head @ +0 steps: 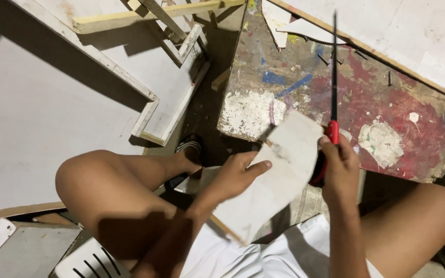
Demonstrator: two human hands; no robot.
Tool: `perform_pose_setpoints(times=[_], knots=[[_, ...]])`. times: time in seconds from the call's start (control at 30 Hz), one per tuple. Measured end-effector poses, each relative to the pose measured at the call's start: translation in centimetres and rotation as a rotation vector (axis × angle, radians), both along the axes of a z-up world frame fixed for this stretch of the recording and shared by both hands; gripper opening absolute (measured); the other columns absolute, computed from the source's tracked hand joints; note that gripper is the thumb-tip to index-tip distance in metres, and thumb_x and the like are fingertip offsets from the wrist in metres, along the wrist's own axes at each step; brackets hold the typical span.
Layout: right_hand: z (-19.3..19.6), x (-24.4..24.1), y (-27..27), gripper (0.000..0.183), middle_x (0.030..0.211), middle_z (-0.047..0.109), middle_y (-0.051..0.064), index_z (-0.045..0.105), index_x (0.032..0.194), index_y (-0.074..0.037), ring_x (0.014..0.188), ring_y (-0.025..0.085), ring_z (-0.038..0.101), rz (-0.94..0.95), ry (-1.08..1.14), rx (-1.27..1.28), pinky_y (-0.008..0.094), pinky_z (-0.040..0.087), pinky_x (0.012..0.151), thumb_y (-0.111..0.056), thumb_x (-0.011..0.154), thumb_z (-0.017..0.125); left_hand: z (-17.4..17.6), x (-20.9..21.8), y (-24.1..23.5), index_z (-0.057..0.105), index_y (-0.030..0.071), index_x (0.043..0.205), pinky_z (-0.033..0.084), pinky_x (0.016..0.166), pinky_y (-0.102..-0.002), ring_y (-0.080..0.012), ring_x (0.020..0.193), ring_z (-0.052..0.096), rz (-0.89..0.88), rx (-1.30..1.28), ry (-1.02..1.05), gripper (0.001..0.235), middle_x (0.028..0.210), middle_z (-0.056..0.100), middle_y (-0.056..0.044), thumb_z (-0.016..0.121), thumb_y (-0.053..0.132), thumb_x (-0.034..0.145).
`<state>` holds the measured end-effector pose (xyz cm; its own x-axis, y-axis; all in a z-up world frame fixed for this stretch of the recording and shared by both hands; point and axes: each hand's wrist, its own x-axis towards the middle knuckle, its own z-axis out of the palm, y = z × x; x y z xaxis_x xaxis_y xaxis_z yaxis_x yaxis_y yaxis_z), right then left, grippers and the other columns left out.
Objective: Using a small hand saw to cut a piece of white board on a workbench.
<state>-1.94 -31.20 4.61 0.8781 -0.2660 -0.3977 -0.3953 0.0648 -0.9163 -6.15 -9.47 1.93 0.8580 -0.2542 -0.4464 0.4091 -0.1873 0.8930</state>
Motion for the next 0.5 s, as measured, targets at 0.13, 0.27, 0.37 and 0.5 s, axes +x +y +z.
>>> perform_pose_setpoints(times=[0.13, 0.27, 0.37, 0.5], knots=[[1.2, -2.3, 1.7, 0.026, 0.083, 0.058, 0.007, 0.056, 0.129, -0.003, 0.049, 0.013, 0.047, 0.118, -0.232, -0.145, 0.027, 0.041, 0.044, -0.016, 0.108, 0.049, -2.1, -1.2, -0.9, 0.036, 0.015, 0.077, 0.026, 0.056, -0.036, -0.0078, 0.063, 0.029, 0.322, 0.087, -0.233, 0.043, 0.066, 0.031, 0.005, 0.059, 0.039, 0.104], [3.4, -5.0, 2.6, 0.031, 0.07, 0.05, 0.007, 0.055, 0.133, -0.001, 0.052, 0.014, 0.044, 0.241, -0.153, -0.177, 0.028, 0.042, 0.049, -0.012, 0.106, 0.046, -2.4, -1.1, -1.0, 0.029, 0.015, 0.076, 0.023, 0.055, -0.035, -0.007, 0.062, 0.023, 0.515, 0.109, -0.263, 0.046, 0.065, 0.021, 0.006, 0.056, 0.039, 0.105], [5.0, -6.4, 3.8, 0.039, 0.071, 0.049, 0.009, 0.05, 0.141, -0.006, 0.045, 0.017, 0.043, 0.219, -0.035, -0.154, 0.031, 0.031, 0.033, -0.014, 0.103, 0.045, -3.5, -1.3, -0.9, 0.028, 0.014, 0.077, 0.023, 0.055, -0.037, -0.0082, 0.06, 0.024, 0.574, 0.165, -0.247, 0.047, 0.064, 0.021, 0.003, 0.054, 0.04, 0.106], [4.6, -7.7, 3.8, 0.06, 0.074, 0.055, 0.015, 0.036, 0.161, -0.013, 0.045, 0.021, 0.048, 0.295, -0.012, -0.215, 0.035, 0.042, 0.039, -0.012, 0.102, 0.045, -5.0, -1.5, -1.3, 0.03, 0.014, 0.076, 0.024, 0.056, -0.034, -0.0076, 0.062, 0.024, 0.625, 0.136, -0.229, 0.046, 0.066, 0.024, 0.005, 0.049, 0.041, 0.108]])
